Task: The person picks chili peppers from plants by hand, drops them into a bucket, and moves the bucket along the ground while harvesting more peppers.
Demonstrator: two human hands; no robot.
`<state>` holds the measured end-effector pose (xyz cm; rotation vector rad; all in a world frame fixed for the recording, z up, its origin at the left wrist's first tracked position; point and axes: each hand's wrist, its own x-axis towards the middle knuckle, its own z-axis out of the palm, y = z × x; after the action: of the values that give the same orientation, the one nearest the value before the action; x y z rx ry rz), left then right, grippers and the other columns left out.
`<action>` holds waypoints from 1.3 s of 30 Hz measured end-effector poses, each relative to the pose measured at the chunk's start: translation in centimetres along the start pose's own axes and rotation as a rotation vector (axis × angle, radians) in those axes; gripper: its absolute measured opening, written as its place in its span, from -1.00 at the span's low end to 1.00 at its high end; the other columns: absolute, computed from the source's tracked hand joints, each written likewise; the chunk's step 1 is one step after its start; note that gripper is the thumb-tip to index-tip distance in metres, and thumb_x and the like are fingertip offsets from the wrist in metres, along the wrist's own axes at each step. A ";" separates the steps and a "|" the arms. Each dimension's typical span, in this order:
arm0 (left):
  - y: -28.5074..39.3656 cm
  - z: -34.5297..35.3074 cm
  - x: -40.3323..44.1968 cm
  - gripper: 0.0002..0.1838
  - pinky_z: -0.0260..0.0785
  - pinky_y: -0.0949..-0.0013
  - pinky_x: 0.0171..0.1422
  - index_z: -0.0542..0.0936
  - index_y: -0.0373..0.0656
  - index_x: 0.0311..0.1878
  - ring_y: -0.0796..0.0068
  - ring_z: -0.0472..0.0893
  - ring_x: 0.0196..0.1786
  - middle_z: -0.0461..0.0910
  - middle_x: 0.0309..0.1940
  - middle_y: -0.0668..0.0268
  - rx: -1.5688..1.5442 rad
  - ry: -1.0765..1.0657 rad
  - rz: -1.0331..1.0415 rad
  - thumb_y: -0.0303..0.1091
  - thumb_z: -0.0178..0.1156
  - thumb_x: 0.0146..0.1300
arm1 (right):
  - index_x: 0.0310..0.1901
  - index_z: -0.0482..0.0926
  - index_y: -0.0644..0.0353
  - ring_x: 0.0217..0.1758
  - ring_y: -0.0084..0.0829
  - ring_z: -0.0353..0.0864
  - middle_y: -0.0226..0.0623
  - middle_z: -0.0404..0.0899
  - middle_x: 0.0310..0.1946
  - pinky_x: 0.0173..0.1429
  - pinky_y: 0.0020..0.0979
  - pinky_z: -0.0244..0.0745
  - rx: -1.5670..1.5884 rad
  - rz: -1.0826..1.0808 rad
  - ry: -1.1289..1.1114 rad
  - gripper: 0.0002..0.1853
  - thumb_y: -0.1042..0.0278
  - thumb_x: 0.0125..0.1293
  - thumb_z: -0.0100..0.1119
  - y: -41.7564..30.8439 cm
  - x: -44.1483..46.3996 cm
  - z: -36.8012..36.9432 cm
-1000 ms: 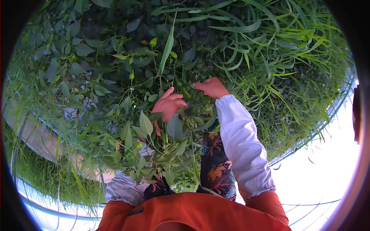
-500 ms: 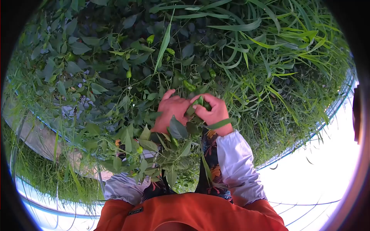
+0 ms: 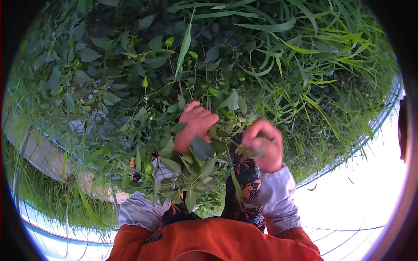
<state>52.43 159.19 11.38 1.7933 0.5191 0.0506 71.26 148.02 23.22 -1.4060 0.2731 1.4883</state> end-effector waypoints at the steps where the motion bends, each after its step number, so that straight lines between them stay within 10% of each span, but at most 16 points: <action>1: 0.1 0.0 0.0 -0.61 0.29 0.04 0.22 0.61 -0.18 -0.27 0.14 0.53 -0.32 0.51 -0.47 0.22 -0.002 -0.009 0.003 -0.27 0.35 -0.28 | -0.30 0.48 0.25 -0.27 -0.44 0.62 -0.26 0.60 -0.31 -0.23 -0.46 0.51 0.043 0.007 -0.020 -0.93 0.59 0.16 0.10 -0.9 0.0 -0.5; 4: 0.2 -0.1 0.0 -0.58 0.28 0.03 0.25 0.61 -0.18 -0.25 0.15 0.54 -0.30 0.49 -0.48 0.21 0.017 -0.025 0.000 -0.24 0.34 -0.27 | -0.13 0.56 0.35 -0.35 -0.47 0.63 -0.24 0.64 -0.31 -0.30 -0.48 0.55 -0.169 -0.182 0.393 -0.79 0.61 0.19 0.07 -2.7 2.0 -1.0; 8: 0.4 -0.2 0.0 -0.57 0.27 0.02 0.29 0.62 -0.15 -0.23 0.16 0.54 -0.29 0.47 -0.48 0.24 0.029 -0.057 0.005 -0.24 0.33 -0.28 | -0.04 0.65 0.24 -0.25 -0.61 0.60 -0.36 0.66 -0.29 -0.20 -0.48 0.56 -0.689 0.060 0.207 -0.76 0.43 0.25 0.30 -4.8 4.0 1.8; 11: 0.7 -0.3 0.1 -0.59 0.25 0.03 0.32 0.62 -0.12 -0.24 0.17 0.55 -0.28 0.46 -0.48 0.26 0.027 -0.049 0.001 -0.23 0.32 -0.27 | -0.22 0.66 0.20 -0.36 -0.56 0.60 -0.39 0.62 -0.42 -0.28 -0.45 0.50 -1.483 -0.237 -0.037 -0.71 0.13 0.19 0.38 -1.0 6.6 2.6; 14: 0.3 -0.2 0.1 -0.60 0.23 0.04 0.34 0.62 -0.11 -0.26 0.19 0.55 -0.26 0.46 -0.48 0.28 0.018 -0.049 0.028 -0.20 0.34 -0.26 | -0.32 0.63 0.23 -0.44 -0.52 0.59 -0.33 0.59 -0.47 -0.38 -0.45 0.45 -1.663 0.134 -0.178 -0.65 0.05 0.19 0.38 0.3 8.3 1.2; 17: 0.5 -0.2 -0.2 -0.61 0.23 0.04 0.34 0.62 -0.10 -0.26 0.20 0.55 -0.25 0.45 -0.47 0.29 0.015 -0.052 0.004 -0.19 0.37 -0.24 | -0.24 0.66 0.25 -0.47 -0.58 0.59 -0.32 0.61 -0.45 -0.48 -0.50 0.38 -1.072 0.670 -0.231 -0.73 0.17 0.26 0.33 -0.5 8.2 -0.5; 31: 0.7 -0.5 -0.4 -0.62 0.15 -0.01 0.37 0.59 -0.07 -0.27 0.21 0.52 -0.08 0.45 -0.31 0.31 0.104 -0.305 -0.047 -0.30 0.38 -0.29 | -0.23 0.64 0.15 -0.49 -0.58 0.45 -0.43 0.57 -0.38 -0.53 -0.46 0.31 0.419 0.008 0.518 -0.86 0.29 0.25 0.26 4.0 8.9 -6.3; 39: 0.8 -1.2 -0.5 -0.62 0.15 0.02 0.38 0.59 -0.09 -0.29 0.22 0.50 -0.12 0.47 -0.33 0.30 0.015 -0.270 -0.010 -0.14 0.42 -0.19 | -0.18 0.57 0.19 -0.57 -0.58 0.40 -0.32 0.66 -0.32 -0.59 -0.48 0.23 -0.782 0.350 0.369 -0.76 0.19 0.29 0.24 1.6 17.7 -10.9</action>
<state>51.85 159.89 12.58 1.7773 0.3348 -0.2004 80.28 148.13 4.45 -2.3656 0.1694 1.6963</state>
